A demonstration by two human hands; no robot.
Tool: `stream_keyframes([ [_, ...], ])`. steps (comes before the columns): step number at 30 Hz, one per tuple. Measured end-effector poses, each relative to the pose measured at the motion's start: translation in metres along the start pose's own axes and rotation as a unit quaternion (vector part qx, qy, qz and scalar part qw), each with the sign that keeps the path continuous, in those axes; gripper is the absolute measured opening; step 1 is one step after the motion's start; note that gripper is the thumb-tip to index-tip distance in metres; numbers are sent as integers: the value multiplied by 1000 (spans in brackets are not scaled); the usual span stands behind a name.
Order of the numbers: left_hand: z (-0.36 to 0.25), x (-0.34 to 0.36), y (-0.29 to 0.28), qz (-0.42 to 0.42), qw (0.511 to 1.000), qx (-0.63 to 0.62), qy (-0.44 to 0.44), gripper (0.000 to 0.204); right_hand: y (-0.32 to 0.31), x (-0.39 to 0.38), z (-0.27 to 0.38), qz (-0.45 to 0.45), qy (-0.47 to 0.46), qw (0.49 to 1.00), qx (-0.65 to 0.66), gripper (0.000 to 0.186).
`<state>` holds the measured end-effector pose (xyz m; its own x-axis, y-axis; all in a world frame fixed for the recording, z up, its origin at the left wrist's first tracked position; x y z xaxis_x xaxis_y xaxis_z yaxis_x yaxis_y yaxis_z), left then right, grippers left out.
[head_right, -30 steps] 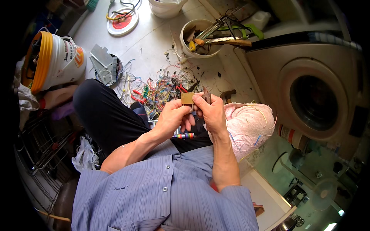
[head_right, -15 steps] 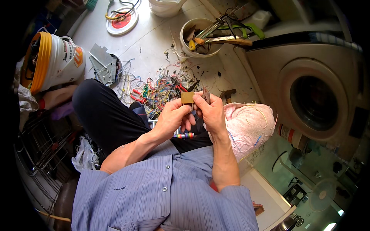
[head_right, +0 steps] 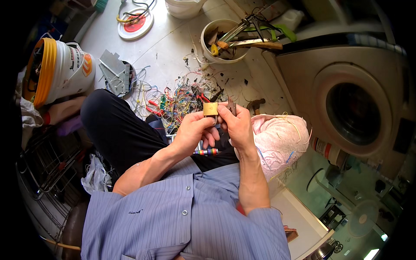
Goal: The person sits and uses a small tool to manipulate a cloth-covered component, handles a bundle of wires, and then uses a tool to work on a brass padlock held in their hands.
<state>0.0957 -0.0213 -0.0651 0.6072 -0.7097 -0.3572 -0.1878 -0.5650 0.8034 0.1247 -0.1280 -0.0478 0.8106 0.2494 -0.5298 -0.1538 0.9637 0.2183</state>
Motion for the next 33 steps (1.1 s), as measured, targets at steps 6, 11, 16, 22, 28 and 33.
stream_keyframes([
  [6,12,1,-2,15,995,-97,-29,18,4,-2,6,-3,15,1000,-3,23],
  [11,10,1,1,26,993,-115,-25,27,-1,-2,7,-8,7,1000,-22,22],
  [16,10,0,2,31,992,-121,-24,33,-4,-4,8,-21,13,999,-30,20],
  [22,0,3,8,75,997,-14,27,28,0,-8,21,13,-74,996,-39,18],
  [28,-21,-1,5,15,987,148,64,21,8,-13,32,39,-90,994,-51,20],
  [33,-24,-6,0,-13,985,166,47,21,15,-13,37,81,-117,986,-90,17],
])
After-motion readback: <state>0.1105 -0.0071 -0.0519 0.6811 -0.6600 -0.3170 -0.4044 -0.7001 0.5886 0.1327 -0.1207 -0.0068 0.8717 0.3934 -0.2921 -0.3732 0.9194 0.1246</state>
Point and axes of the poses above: each hand's wrist, its own x-axis towards the middle knuckle, its own y-axis out of the palm, z = x × y, the point moved 10 cm from there along x, towards the middle knuckle, and after that the axes turned 14 degrees about z, right-handed, at the moved point
